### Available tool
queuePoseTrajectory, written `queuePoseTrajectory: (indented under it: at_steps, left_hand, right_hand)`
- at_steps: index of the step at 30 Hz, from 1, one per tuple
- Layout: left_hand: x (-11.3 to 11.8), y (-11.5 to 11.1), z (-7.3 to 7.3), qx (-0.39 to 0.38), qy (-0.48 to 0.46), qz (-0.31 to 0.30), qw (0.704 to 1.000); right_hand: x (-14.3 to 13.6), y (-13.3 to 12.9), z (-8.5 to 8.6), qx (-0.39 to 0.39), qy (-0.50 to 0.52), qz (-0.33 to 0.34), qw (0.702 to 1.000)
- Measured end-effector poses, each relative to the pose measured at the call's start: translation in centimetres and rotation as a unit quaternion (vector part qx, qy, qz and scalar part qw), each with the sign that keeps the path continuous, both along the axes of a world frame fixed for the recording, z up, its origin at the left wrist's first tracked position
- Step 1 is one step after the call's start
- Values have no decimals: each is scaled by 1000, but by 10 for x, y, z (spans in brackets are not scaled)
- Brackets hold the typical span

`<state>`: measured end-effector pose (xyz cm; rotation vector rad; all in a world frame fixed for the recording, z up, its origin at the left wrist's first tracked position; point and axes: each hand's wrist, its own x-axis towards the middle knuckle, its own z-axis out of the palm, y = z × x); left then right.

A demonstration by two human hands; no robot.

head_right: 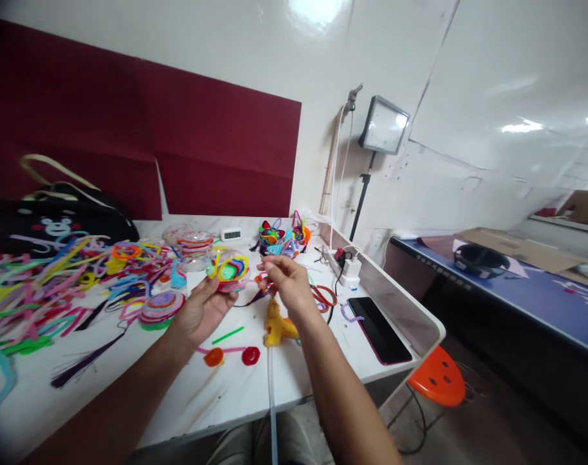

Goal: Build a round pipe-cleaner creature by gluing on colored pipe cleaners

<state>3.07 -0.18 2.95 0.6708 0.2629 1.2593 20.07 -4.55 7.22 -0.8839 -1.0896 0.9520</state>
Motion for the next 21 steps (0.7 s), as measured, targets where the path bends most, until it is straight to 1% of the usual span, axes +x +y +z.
queuePoseTrajectory:
  at_steps: [3,6,8,10,11,13,15,17,19,21]
  left_hand:
    - [-6,5,10,-12,-18,19,1000]
    - [-13,7,27,-14,-29,46,998]
    - [-17,8,38,-17,-34,67,997]
    - [-23,8,45,-18,-20,78,997]
    - [-26,9,45,-15,-8,80,997]
    - [-33,10,42,-4,16,80,997]
    - [-40,12,33,6,26,79,997]
    - [-46,15,22,-4,26,81,996]
    - [-50,18,13,-29,27,93,995]
    - [-52,20,7,-42,26,86,995]
  right_hand:
    - [20,3,10,5,-48,-29,998]
    - [36,14,17,7,-137,-47,989]
    - [42,25,18,4,-251,-56,966]
    - [44,40,17,-5,-357,-59,932]
    - [43,48,16,-10,-393,-57,918]
    - [42,65,15,-17,-446,-60,893]
    - [41,85,15,-20,-509,-79,857]
    - [39,105,17,-25,-577,-102,810]
    - [37,127,21,-38,-645,-119,754]
    - [35,150,24,-66,-712,-124,688]
